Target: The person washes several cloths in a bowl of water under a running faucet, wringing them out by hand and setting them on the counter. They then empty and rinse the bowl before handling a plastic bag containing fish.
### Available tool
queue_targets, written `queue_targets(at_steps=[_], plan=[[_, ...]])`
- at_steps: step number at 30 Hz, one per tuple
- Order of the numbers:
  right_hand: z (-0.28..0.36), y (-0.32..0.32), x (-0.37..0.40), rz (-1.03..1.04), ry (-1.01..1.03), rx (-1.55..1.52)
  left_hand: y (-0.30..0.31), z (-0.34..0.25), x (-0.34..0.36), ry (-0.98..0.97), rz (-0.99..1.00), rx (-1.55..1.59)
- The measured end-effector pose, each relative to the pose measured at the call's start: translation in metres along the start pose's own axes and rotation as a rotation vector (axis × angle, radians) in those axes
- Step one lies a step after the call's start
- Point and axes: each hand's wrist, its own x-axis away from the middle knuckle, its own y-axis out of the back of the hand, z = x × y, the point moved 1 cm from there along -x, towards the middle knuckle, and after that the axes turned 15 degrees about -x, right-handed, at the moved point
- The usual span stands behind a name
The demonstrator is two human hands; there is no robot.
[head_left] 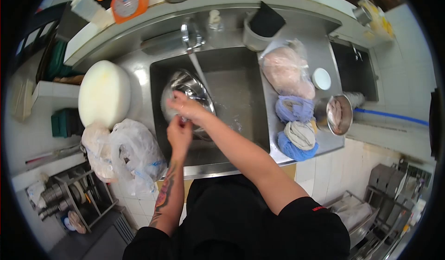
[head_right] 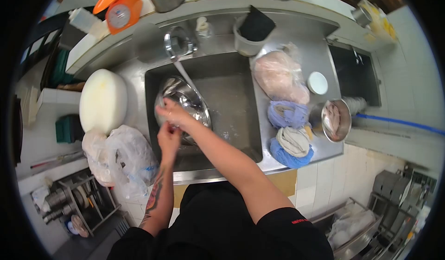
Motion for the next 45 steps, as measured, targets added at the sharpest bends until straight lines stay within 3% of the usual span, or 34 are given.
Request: queue_targets(at_steps=[1,3,5,7,8,9,10,11,12,13,14,16,17,19,20,22,24,26,27,29,30,31,33,36,39,41,42,44,45], plan=[[-0.006,-0.004,0.013,-0.005,-0.007,-0.101,-0.021,0.039,-0.010,-0.003,-0.058,0.297],[-0.012,0.019,0.048,0.102,0.158,0.053,-0.041,0.073,-0.027,0.294,0.105,0.752],[0.002,0.046,0.113,-0.105,0.423,0.282,-0.056,0.090,-0.032,0.421,0.247,0.919],[0.035,0.080,0.188,-0.354,0.460,0.583,-0.078,0.102,-0.021,0.482,0.286,0.954],[0.035,0.110,0.220,-0.447,0.661,0.680,-0.096,0.136,-0.013,0.573,0.359,0.872],[0.043,0.128,0.257,-0.615,0.681,0.745,-0.114,0.170,-0.005,0.661,0.427,0.786],[0.042,0.154,0.294,-0.771,0.711,0.708,-0.132,0.199,-0.002,0.671,0.443,0.502],[0.043,0.178,0.330,-0.872,0.789,0.857,-0.154,0.222,0.004,0.667,0.455,0.216],[0.042,0.197,0.364,-1.031,0.716,0.810,-0.176,0.232,0.016,0.497,0.309,0.016],[0.039,0.209,0.391,-1.185,0.639,0.757,-0.160,0.181,0.018,0.223,0.179,-0.144],[0.034,0.216,0.409,-1.198,0.638,0.753,-0.133,0.094,0.021,-0.053,0.046,-0.295],[0.021,0.229,0.432,-1.387,0.279,0.786,-0.136,-0.034,0.023,-0.237,0.321,0.128],[0.009,0.236,0.433,-1.390,0.281,0.782,-0.129,-0.106,0.032,-0.441,0.359,0.148],[-0.014,0.247,0.422,-1.148,0.466,0.660,-0.117,-0.219,0.023,-0.921,0.439,0.110],[-0.009,0.241,0.413,-1.154,0.469,0.657,-0.125,-0.252,0.022,-1.041,0.443,0.042],[0.013,0.231,0.391,-1.126,0.287,1.127,-0.162,-0.281,0.016,-1.055,0.541,0.002],[0.025,0.262,0.379,-1.101,0.275,0.984,-0.186,-0.292,0.008,-1.063,0.640,-0.040],[0.032,0.294,0.369,-1.016,0.202,0.777,-0.200,-0.291,-0.003,-0.932,0.923,-0.005],[0.033,0.302,0.368,-1.022,0.199,0.776,-0.204,-0.283,-0.003,-0.935,0.928,-0.002],[0.034,0.308,0.360,-0.842,0.344,0.768,-0.207,-0.255,0.002,-0.746,1.002,0.368],[0.029,0.308,0.352,-0.830,0.400,0.643,-0.211,-0.234,0.010,-0.592,1.049,0.453],[0.023,0.307,0.341,-0.829,0.402,0.642,-0.206,-0.219,0.019,-0.593,1.047,0.452],[0.010,0.301,0.311,-0.754,0.433,0.449,-0.190,-0.189,0.033,-0.252,0.964,0.691],[0.014,0.248,0.251,-0.648,0.498,0.427,-0.152,-0.130,0.030,0.062,0.844,0.821],[0.011,0.203,0.178,-0.534,0.506,0.645,-0.123,-0.044,0.004,0.357,0.726,0.907],[0.017,0.180,0.140,-0.449,0.274,0.724,-0.110,-0.007,-0.012,0.524,0.538,0.904],[0.010,0.175,0.123,-0.468,0.226,0.726,-0.115,0.018,-0.019,0.519,0.545,0.899],[-0.014,0.165,0.089,-0.505,0.190,0.714,-0.130,0.067,-0.038,0.367,0.277,0.628],[-0.033,0.164,0.074,-0.594,0.191,0.720,-0.132,0.073,-0.044,0.359,0.287,0.627]])
